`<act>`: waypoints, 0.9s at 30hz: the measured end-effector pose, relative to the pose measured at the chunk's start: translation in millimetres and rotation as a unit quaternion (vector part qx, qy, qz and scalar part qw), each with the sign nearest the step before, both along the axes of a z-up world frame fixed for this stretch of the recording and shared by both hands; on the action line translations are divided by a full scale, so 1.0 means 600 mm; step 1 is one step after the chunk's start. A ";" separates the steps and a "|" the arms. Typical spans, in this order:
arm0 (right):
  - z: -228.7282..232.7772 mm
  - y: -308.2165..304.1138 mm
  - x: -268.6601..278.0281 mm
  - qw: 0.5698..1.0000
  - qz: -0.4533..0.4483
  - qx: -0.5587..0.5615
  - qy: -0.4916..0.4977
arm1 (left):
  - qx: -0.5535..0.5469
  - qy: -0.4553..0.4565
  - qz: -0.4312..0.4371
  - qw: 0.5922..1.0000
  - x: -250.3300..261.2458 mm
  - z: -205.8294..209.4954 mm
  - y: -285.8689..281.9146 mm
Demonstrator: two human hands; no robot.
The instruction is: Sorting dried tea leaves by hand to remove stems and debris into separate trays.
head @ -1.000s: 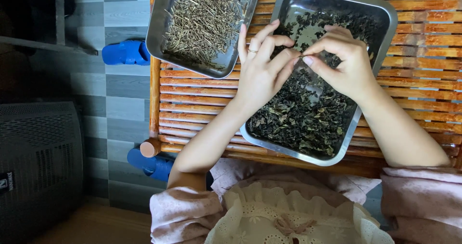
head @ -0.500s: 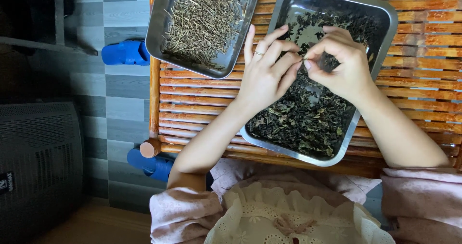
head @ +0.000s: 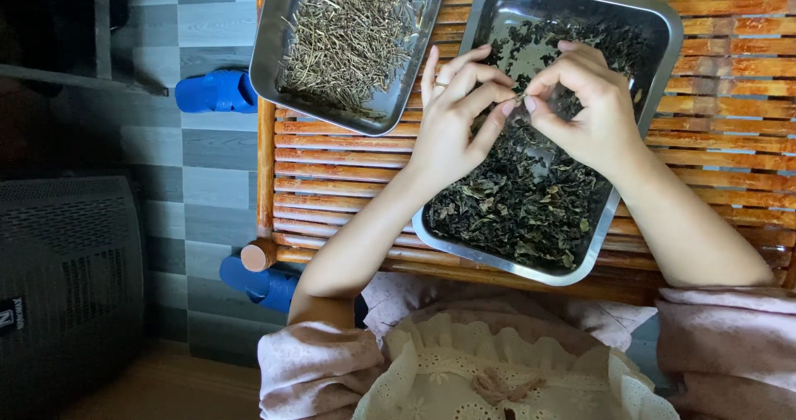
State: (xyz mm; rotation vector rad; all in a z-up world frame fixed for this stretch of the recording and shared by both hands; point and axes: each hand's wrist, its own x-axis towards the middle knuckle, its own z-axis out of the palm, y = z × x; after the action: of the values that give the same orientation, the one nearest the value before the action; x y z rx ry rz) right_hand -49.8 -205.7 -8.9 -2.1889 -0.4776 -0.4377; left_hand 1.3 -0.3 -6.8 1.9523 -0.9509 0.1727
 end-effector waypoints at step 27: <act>0.007 0.001 -0.001 0.999 -0.010 -0.006 -0.043 | 0.011 -0.010 0.026 1.000 0.005 -0.004 0.000</act>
State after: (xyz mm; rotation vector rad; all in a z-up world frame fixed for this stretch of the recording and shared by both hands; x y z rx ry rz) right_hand -50.1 -205.2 -4.8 -2.1947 -0.5058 -0.5429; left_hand 4.3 -0.1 -9.5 2.0002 -0.9197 0.2134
